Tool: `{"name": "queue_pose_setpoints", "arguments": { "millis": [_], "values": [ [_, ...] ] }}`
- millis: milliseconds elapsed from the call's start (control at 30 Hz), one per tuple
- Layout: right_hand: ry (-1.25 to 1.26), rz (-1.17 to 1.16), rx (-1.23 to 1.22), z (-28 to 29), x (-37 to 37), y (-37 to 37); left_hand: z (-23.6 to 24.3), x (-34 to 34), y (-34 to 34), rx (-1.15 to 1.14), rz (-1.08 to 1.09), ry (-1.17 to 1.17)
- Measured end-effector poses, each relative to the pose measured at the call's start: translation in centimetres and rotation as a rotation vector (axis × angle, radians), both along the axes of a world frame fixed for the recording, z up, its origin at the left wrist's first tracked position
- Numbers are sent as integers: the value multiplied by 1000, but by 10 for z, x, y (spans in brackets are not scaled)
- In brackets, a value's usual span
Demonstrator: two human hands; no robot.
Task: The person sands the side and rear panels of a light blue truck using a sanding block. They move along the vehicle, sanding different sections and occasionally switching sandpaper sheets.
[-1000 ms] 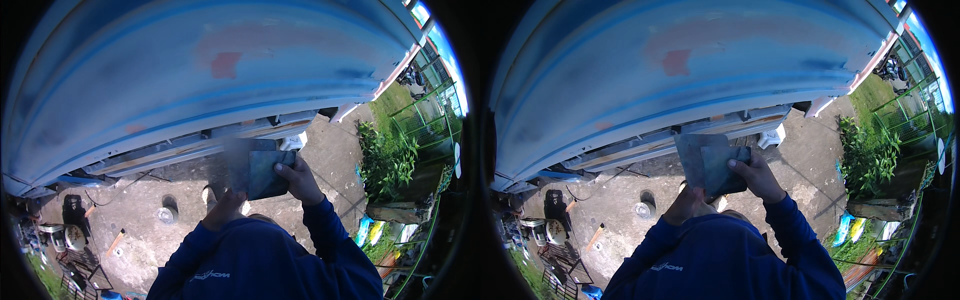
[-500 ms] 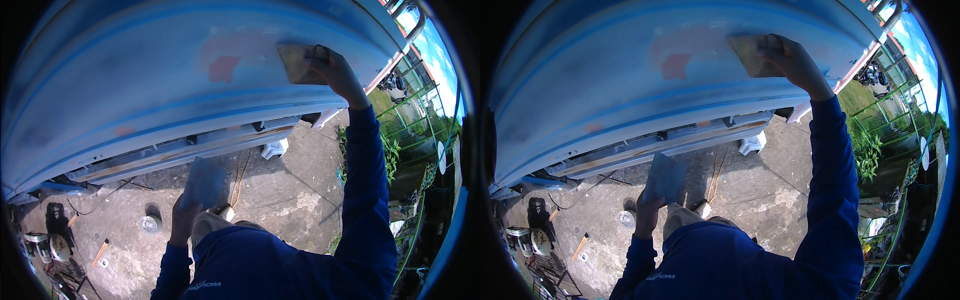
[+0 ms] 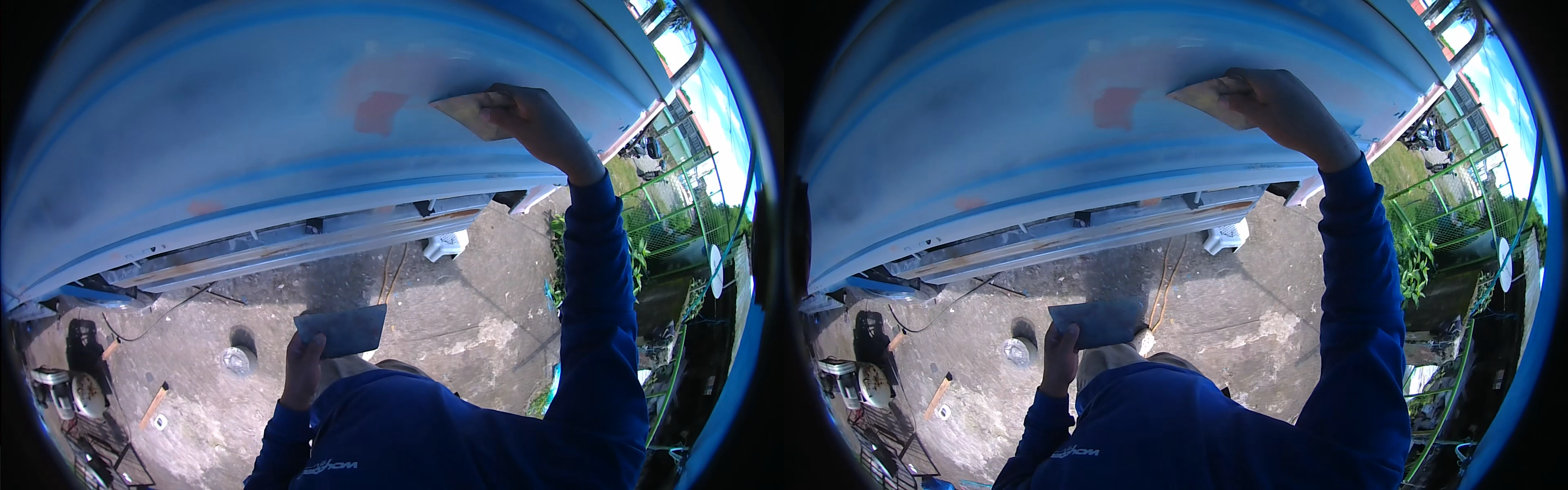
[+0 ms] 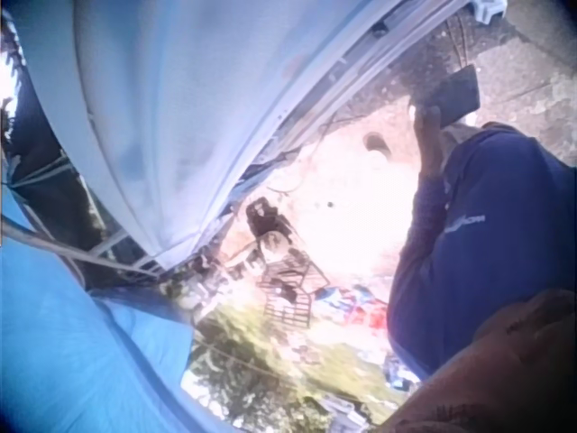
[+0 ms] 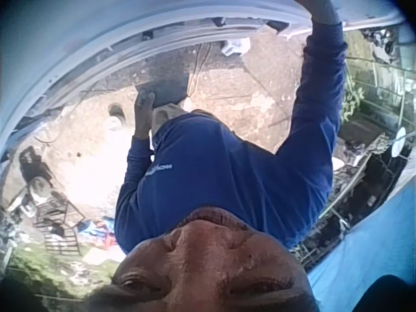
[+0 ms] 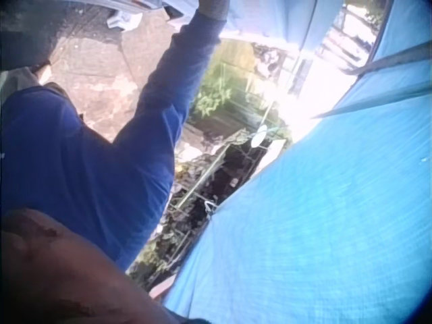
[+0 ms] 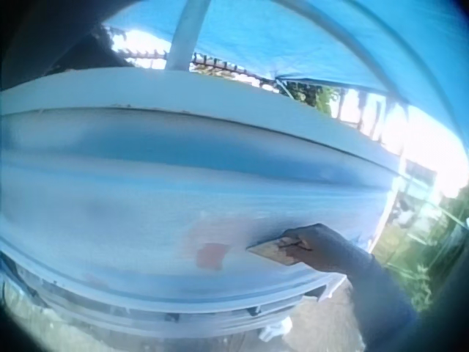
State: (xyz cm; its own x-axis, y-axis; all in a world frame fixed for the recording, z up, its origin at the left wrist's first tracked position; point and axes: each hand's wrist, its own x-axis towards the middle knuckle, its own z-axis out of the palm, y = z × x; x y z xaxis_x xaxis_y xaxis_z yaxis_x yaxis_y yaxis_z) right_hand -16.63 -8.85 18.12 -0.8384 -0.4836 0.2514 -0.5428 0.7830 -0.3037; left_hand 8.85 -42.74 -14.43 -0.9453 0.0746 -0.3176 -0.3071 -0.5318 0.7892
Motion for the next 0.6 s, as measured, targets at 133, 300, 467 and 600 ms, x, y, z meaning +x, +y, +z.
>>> {"name": "queue_pose_setpoints", "arguments": {
  "millis": [133, 300, 467, 600],
  "values": [
    [173, 116, 255, -27, -4, -26, 7, -1, 1, -36, -46, -10],
    [103, 115, 214, -21, 0, -46, 20, -5, 5, -91, -97, -52],
    [84, 214, 345, -46, 12, -56, 28, -7, 9, -171, -118, -112],
    [-308, 85, 274, -45, 56, -51, 22, -2, -1, -191, -138, -56]
  ]
}}
